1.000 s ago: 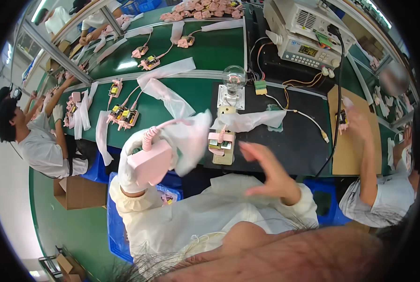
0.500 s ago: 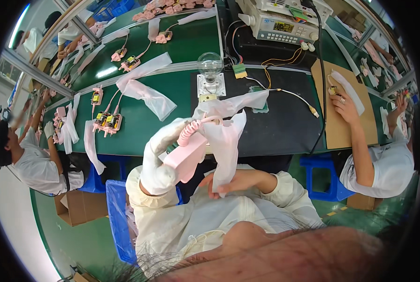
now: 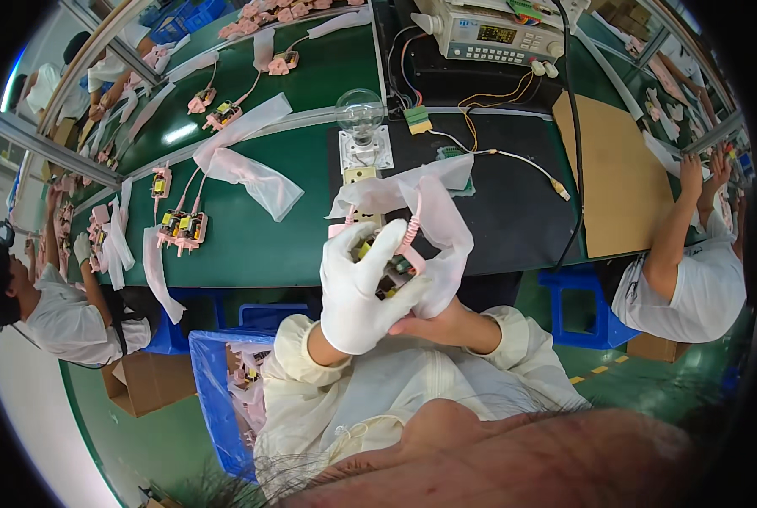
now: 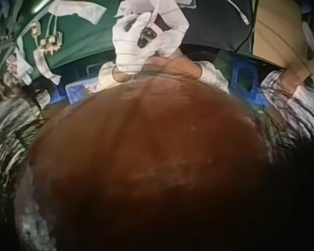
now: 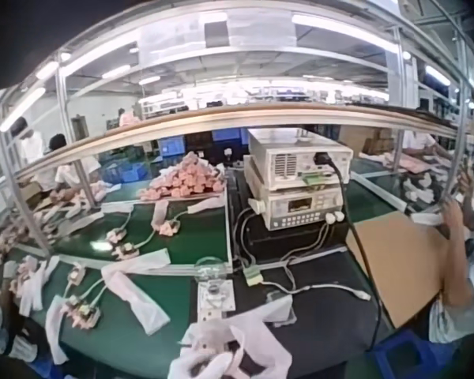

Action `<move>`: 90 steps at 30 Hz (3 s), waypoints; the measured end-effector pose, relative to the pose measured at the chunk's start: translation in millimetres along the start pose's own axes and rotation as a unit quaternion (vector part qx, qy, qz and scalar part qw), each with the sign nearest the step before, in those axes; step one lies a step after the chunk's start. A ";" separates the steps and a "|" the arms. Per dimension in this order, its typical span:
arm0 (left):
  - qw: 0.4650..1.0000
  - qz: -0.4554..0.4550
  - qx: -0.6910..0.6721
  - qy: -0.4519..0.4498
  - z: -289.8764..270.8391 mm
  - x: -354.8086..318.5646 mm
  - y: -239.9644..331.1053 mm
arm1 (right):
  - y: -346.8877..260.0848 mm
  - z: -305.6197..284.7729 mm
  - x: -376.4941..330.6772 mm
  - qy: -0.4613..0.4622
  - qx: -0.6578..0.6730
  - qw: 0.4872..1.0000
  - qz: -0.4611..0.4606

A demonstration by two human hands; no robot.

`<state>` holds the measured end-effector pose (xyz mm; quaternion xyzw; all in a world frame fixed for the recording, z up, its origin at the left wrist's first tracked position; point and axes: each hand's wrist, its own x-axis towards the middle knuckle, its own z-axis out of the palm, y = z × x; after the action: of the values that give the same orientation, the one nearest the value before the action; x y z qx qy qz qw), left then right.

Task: The person tests electronic power adapters by picking them up, plugging them into a test socket connected to a testing device on the table, and passing the tested units to the coworker.

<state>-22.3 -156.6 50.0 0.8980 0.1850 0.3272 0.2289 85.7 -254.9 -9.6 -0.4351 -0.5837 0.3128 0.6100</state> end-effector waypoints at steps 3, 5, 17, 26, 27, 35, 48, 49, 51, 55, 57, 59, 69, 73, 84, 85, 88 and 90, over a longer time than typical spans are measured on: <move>0.994 -0.003 -0.106 -0.029 6.0 -7.7 -16.3 | -4.2 -3.0 -0.4 0.045 0.182 0.980 0.072; 0.951 -0.038 -0.293 -0.090 -6.2 -6.0 -24.4 | -5.2 -5.4 -1.6 0.075 0.301 0.943 0.118; 0.666 -0.431 -0.512 -0.330 -50.0 4.3 -40.9 | -19.9 -22.9 41.5 -0.008 -0.026 0.998 -0.051; 0.631 -0.359 -0.641 -0.248 -64.0 39.1 -63.2 | -48.4 -63.3 103.8 -0.064 -0.117 0.991 -0.023; 0.672 -0.359 -0.612 -0.213 -65.3 45.9 -64.4 | -53.0 -70.6 113.0 -0.074 -0.126 0.989 -0.024; 0.716 -0.339 -0.607 -0.063 -18.8 56.2 -142.2 | -11.1 -139.3 105.1 -0.034 0.444 0.883 0.149; 0.778 -0.334 -0.527 -0.072 37.8 46.3 -159.0 | 14.6 -170.3 57.5 0.070 0.284 0.937 0.194; 0.820 -0.315 -0.472 -0.071 36.5 44.0 -159.2 | 17.3 -168.3 56.6 0.116 0.259 0.935 0.213; 0.833 -0.302 -0.459 -0.067 36.9 38.9 -160.8 | 19.4 -172.5 50.4 0.160 0.229 0.928 0.248; 0.832 -0.299 -0.461 -0.079 37.1 37.7 -167.2 | 39.0 -176.5 37.8 0.230 0.072 0.954 0.180; 0.822 -0.329 -0.460 -0.062 39.8 39.0 -171.3 | 47.8 -175.0 31.5 0.235 -0.006 0.956 0.174; 0.826 -0.318 -0.461 -0.066 37.9 41.0 -169.3 | 55.0 -170.7 29.2 0.231 -0.075 0.953 0.181; 0.816 -0.311 -0.481 -0.082 39.3 43.5 -171.9 | 48.4 -154.1 30.5 0.233 -0.210 0.938 0.145; 0.832 -0.315 -0.454 -0.058 38.2 47.0 -158.5 | 51.5 -155.5 31.2 0.195 -0.297 0.931 0.083; 0.821 -0.339 -0.456 -0.046 46.3 38.8 -155.9 | 52.7 -162.4 25.7 0.185 -0.165 0.954 0.168; 0.810 -0.357 -0.463 -0.044 45.9 37.6 -157.8 | 53.3 -162.4 25.5 0.185 -0.159 0.955 0.170; 0.817 -0.404 -0.403 -0.081 43.6 46.9 -160.8 | 51.0 -163.3 22.8 0.180 -0.199 0.951 0.152; 0.826 -0.360 -0.416 -0.124 41.2 53.6 -163.1 | 49.2 -163.7 22.2 0.193 -0.189 0.950 0.158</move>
<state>14.1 -7.8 -37.9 0.6204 0.3117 0.1536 0.7031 255.9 -241.4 -34.1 -0.6814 -0.4267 0.1993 0.5603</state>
